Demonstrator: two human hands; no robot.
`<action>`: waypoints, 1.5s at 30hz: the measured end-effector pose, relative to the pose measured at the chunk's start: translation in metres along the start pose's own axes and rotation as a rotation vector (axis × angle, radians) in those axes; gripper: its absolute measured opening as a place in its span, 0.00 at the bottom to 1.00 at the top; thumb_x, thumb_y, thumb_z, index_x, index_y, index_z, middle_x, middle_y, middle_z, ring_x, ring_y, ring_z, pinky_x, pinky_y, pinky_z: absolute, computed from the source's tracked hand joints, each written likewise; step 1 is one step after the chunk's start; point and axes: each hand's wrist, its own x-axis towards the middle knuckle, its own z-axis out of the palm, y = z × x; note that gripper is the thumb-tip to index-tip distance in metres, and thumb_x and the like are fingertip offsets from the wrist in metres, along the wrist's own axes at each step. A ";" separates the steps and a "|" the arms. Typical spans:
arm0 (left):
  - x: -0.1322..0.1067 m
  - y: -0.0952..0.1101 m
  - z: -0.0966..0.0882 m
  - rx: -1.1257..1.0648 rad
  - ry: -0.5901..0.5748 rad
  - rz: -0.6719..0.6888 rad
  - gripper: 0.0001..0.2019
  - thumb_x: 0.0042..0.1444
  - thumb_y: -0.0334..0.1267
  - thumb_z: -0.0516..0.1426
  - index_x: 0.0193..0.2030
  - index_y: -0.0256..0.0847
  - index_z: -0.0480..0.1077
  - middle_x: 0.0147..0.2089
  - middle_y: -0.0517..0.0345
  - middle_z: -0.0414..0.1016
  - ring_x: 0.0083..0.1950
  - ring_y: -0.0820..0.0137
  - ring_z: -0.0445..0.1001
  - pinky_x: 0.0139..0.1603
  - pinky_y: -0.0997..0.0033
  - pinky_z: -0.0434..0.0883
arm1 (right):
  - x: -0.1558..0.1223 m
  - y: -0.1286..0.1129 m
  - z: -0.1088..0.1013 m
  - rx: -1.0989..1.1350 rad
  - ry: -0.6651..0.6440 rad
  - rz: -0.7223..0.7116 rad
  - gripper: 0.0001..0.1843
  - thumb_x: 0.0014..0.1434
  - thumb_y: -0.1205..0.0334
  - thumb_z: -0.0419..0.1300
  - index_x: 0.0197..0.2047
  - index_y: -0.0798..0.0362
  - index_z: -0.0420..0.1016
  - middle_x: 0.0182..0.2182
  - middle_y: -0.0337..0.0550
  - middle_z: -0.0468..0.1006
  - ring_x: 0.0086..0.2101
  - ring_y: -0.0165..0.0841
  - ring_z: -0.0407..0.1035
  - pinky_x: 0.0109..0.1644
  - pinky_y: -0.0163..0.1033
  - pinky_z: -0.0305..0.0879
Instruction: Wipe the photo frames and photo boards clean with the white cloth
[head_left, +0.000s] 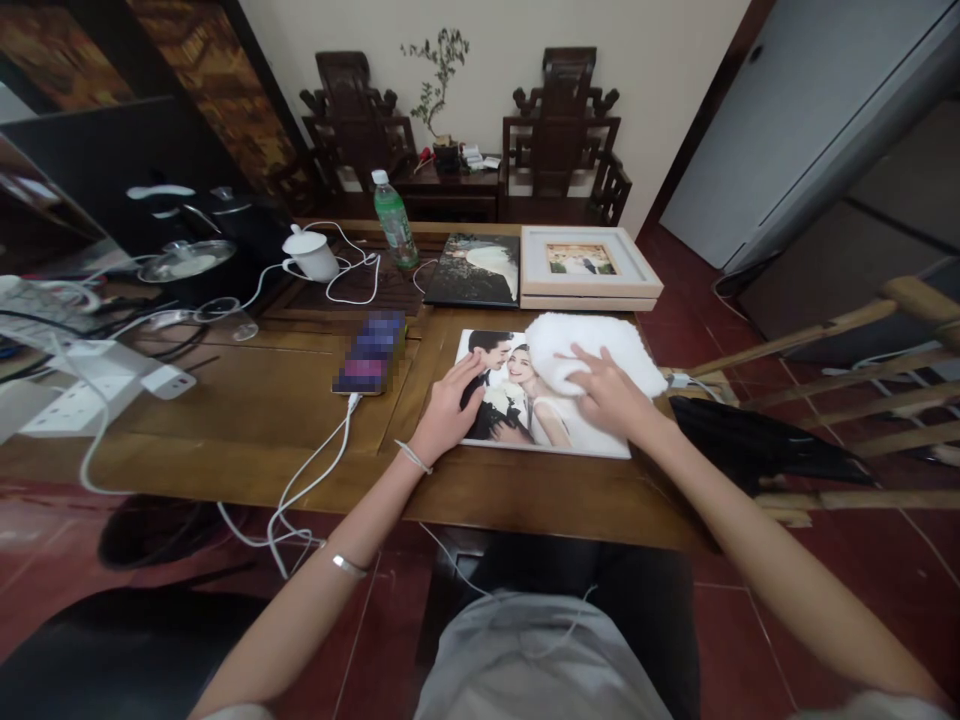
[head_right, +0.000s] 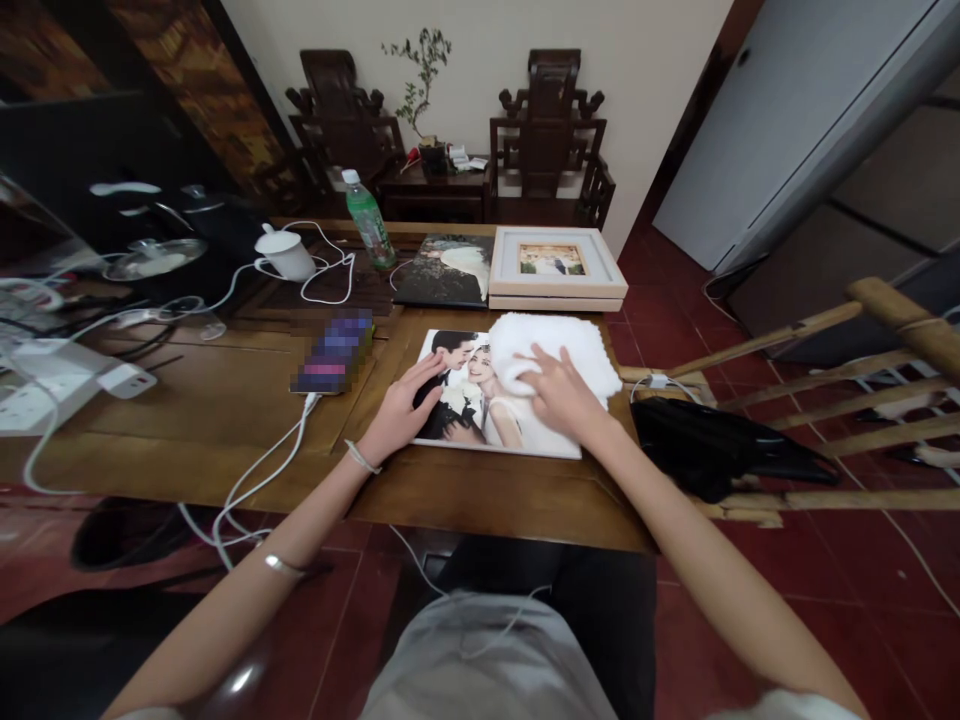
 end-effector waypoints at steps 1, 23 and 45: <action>0.000 0.000 0.000 -0.001 0.000 0.002 0.18 0.61 0.33 0.50 0.58 0.38 0.67 0.65 0.48 0.63 0.68 0.65 0.58 0.68 0.55 0.57 | 0.011 0.006 0.000 -0.019 0.002 0.028 0.26 0.47 0.79 0.49 0.47 0.58 0.76 0.58 0.56 0.68 0.64 0.48 0.50 0.63 0.66 0.46; 0.000 0.001 0.000 0.000 -0.006 -0.004 0.18 0.62 0.34 0.50 0.58 0.39 0.66 0.66 0.49 0.62 0.68 0.64 0.58 0.68 0.53 0.56 | -0.056 -0.067 -0.007 0.073 -0.028 -0.113 0.24 0.43 0.81 0.51 0.38 0.53 0.79 0.59 0.50 0.67 0.63 0.52 0.51 0.61 0.71 0.47; 0.001 0.001 0.002 -0.016 0.006 -0.018 0.18 0.61 0.33 0.50 0.57 0.39 0.67 0.65 0.49 0.63 0.68 0.64 0.58 0.68 0.53 0.56 | -0.073 -0.088 -0.005 0.042 -0.023 -0.179 0.21 0.42 0.81 0.50 0.33 0.55 0.78 0.61 0.50 0.65 0.63 0.55 0.49 0.61 0.72 0.46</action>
